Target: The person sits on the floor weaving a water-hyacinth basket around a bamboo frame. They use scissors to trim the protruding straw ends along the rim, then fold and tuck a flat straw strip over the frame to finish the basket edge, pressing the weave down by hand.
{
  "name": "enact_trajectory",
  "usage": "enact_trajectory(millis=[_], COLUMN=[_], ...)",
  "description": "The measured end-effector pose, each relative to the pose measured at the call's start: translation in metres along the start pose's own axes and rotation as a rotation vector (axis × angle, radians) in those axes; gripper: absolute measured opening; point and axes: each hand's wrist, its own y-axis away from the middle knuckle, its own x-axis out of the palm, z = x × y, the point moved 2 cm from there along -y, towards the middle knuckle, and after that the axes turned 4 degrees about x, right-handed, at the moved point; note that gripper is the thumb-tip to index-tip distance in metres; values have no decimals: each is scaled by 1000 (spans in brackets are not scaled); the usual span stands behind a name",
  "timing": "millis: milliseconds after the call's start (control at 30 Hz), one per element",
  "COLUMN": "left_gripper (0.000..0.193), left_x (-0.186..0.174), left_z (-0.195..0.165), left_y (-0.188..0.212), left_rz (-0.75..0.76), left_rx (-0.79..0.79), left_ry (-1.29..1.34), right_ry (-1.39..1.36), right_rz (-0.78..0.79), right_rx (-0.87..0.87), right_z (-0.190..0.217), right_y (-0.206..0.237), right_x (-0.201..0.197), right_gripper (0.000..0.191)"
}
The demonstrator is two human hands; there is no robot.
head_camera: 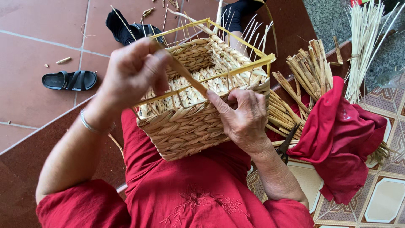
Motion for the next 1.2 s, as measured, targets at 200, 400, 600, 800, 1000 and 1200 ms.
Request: enact_trajectory(millis=[200,400,600,800,1000,1200], left_gripper=[34,42,31,36,49,50], left_x=[-18,38,39,37,26,17], left_z=[29,59,66,78,69,58], left_y=[-42,-56,-57,-55,-57,-46], left_rz=[391,784,672,442,291,306], left_rx=[-197,-96,-204,-509,-419,200], left_ry=[124,97,75,-27,282,-349], right_ry=[75,123,-64,-177,-44,-18], right_rz=[4,19,-81,-154,-89,-57], right_rx=[53,104,98,144,92,105], right_z=[10,15,1,5,13,14], right_y=[-4,-3,11,33,27,21], right_x=[9,13,20,9,4,4], right_gripper=[48,40,49,29,47,49])
